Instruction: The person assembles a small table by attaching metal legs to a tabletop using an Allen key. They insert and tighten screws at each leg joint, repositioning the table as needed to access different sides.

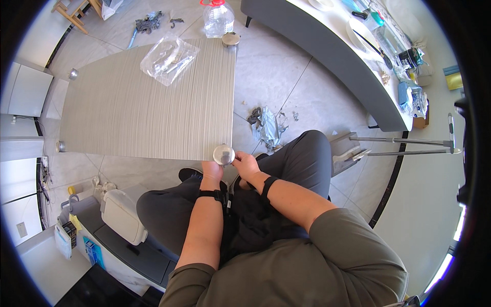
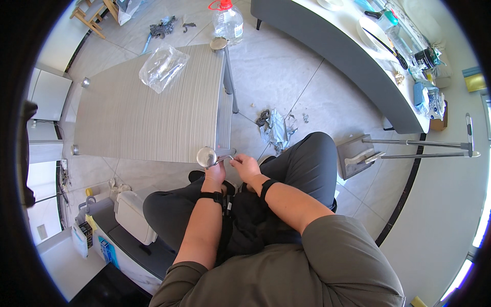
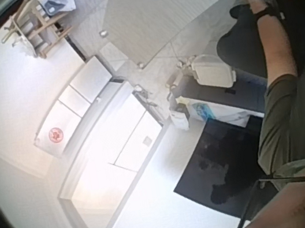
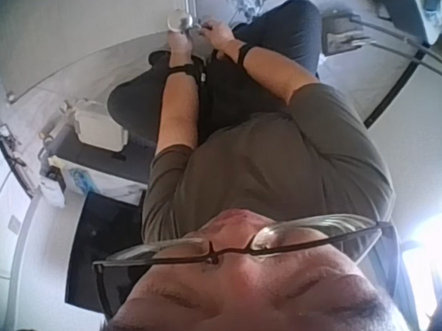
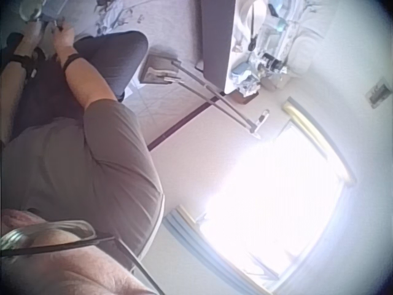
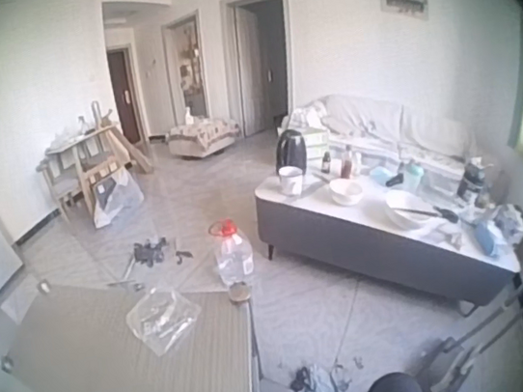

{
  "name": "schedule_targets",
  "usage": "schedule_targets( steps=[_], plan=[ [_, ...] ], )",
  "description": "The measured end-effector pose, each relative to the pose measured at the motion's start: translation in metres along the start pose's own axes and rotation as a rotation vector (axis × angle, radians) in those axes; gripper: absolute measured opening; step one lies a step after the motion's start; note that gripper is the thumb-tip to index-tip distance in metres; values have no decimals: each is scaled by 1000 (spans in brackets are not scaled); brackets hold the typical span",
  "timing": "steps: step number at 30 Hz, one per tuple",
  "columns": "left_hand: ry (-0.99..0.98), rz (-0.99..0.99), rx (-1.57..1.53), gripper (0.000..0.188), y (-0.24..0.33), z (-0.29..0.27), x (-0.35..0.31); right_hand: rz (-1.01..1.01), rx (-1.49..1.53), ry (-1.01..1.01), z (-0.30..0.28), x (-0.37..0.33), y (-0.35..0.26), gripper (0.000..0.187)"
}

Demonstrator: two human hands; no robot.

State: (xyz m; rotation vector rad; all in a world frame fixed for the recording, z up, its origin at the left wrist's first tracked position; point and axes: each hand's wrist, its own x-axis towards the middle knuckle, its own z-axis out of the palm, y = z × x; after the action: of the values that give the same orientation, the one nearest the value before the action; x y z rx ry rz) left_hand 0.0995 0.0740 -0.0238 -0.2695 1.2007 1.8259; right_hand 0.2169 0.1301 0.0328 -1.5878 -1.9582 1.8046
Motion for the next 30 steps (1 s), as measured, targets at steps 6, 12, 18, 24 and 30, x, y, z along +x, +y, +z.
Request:
schedule_targets(
  steps=[6,12,18,24,30],
  plan=[
    [-58,-3,139,27,0,-8,5,260,844,-143,20,3,5,24],
    [-36,-21,39,24,-2,-6,7,412,897,-62,9,-5,-17,24],
    [-65,-9,194,25,4,-5,1,24,361,30,7,-23,-36,27],
    [-7,-40,76,25,11,9,-2,-305,-255,54,-10,-24,-36,28],
    [-59,-56,-15,26,15,8,-9,-134,47,99,-22,7,-13,21]
  ],
)
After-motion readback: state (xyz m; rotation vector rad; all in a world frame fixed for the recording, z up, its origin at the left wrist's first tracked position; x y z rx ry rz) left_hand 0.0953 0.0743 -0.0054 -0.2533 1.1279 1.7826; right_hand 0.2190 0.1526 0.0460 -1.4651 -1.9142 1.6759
